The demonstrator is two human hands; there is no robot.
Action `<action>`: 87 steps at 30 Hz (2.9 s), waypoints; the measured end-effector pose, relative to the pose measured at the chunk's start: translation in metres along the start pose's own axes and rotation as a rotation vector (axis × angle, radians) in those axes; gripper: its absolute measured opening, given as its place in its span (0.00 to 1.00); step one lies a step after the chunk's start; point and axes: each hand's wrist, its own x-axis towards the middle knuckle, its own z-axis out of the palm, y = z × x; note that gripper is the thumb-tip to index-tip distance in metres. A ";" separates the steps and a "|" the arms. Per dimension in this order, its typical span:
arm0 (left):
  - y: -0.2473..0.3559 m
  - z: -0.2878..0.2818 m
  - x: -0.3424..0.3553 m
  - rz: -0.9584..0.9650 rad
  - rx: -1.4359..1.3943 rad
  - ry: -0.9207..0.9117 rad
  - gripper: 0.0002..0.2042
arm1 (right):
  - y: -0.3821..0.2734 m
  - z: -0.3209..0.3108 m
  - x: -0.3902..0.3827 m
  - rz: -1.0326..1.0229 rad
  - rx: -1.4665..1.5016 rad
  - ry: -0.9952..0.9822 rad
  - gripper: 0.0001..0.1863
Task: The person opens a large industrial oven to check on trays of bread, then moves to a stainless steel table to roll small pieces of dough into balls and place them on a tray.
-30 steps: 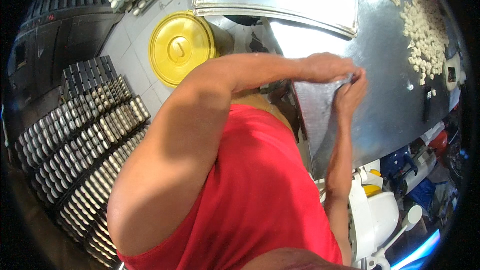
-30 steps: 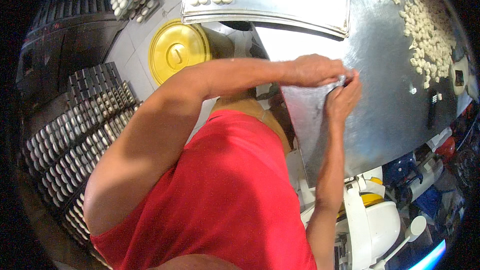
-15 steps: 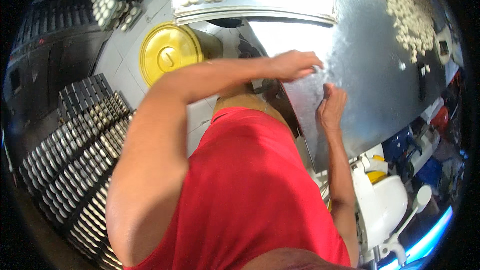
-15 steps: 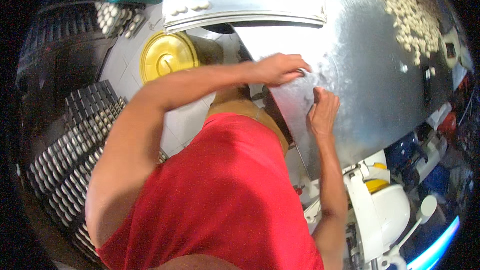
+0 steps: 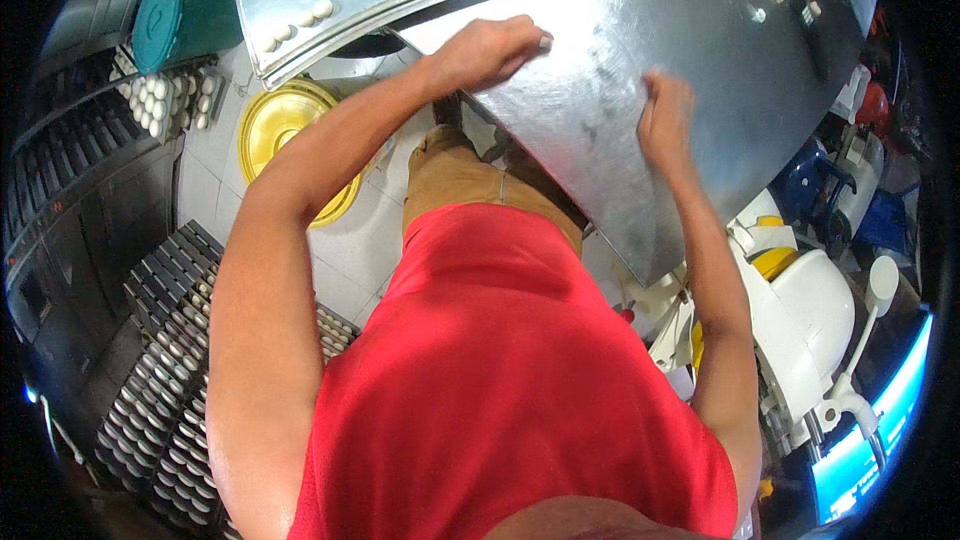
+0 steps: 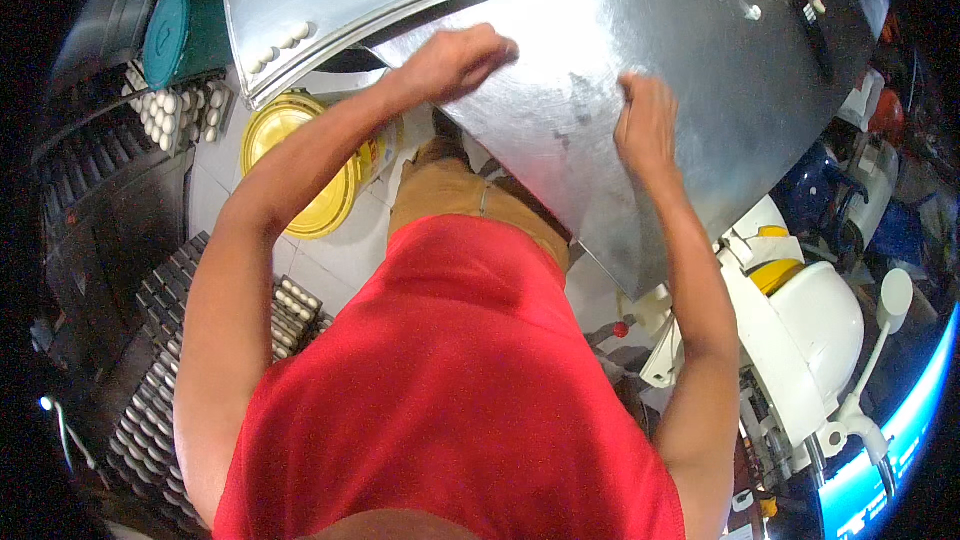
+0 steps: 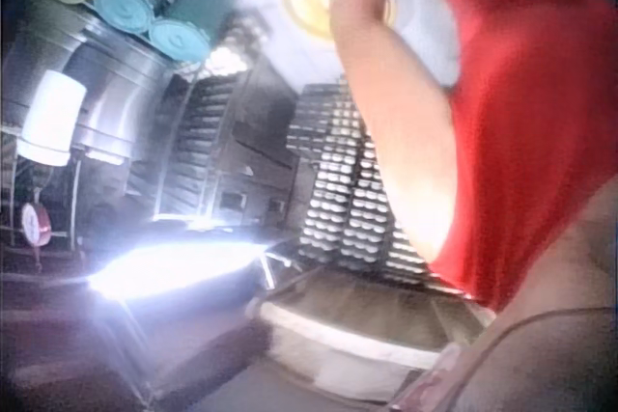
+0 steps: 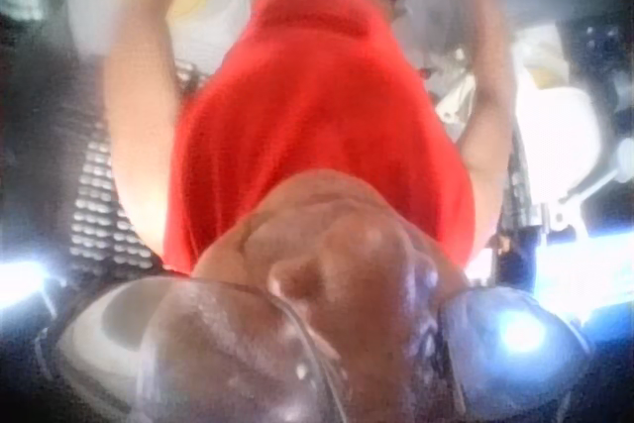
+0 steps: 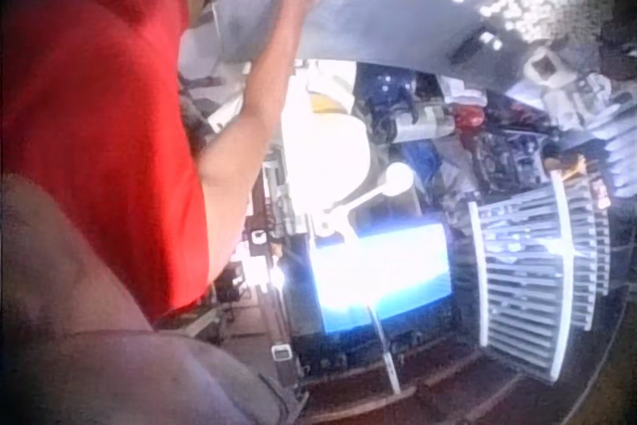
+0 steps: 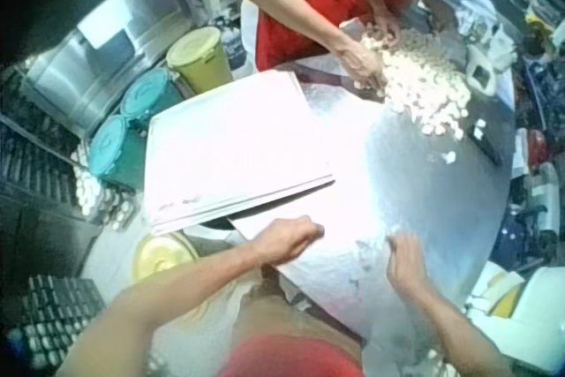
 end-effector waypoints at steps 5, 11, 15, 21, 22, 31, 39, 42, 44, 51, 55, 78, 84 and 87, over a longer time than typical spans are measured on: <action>0.040 0.049 0.047 -0.232 -0.146 0.282 0.10 | -0.033 0.035 0.027 -0.017 0.141 0.176 0.18; 0.006 0.001 -0.003 0.103 0.008 -0.132 0.07 | 0.008 0.003 -0.022 0.015 -0.011 -0.038 0.17; 0.027 0.044 0.048 -0.164 -0.113 0.385 0.11 | -0.022 0.022 0.027 0.063 0.063 0.151 0.16; 0.030 0.021 -0.005 0.024 -0.139 -0.025 0.06 | 0.013 0.012 -0.031 -0.011 0.004 -0.152 0.15; 0.022 0.014 0.004 0.000 -0.054 -0.017 0.06 | 0.015 0.006 -0.023 0.065 -0.058 -0.132 0.15; 0.064 0.034 -0.006 -0.143 0.124 0.328 0.16 | -0.023 -0.039 0.003 -0.107 0.073 -0.139 0.16; 0.021 -0.075 -0.064 -0.316 0.134 0.442 0.18 | -0.107 -0.012 0.078 -0.025 0.258 -0.212 0.16; -0.014 -0.135 -0.077 -0.408 0.408 0.462 0.20 | -0.176 0.027 0.138 -0.172 0.377 -0.193 0.16; -0.032 -0.157 -0.074 -0.436 0.564 0.362 0.21 | -0.205 0.055 0.180 -0.277 0.375 -0.123 0.16; -0.064 -0.160 -0.085 -0.415 0.543 0.271 0.22 | -0.222 0.095 0.221 -0.274 0.254 -0.278 0.15; -0.065 -0.167 -0.081 -0.368 0.444 0.280 0.21 | -0.224 0.092 0.218 -0.281 0.275 -0.248 0.16; 0.064 -0.063 -0.030 -0.233 0.157 0.301 0.15 | 0.080 -0.032 0.112 0.311 0.020 0.385 0.12; 0.089 -0.003 0.017 -0.407 -0.410 0.288 0.16 | 0.049 -0.042 0.107 0.475 0.335 0.099 0.17; 0.094 0.023 0.053 -0.657 -1.289 0.338 0.14 | -0.018 -0.035 0.071 0.354 0.735 -0.064 0.19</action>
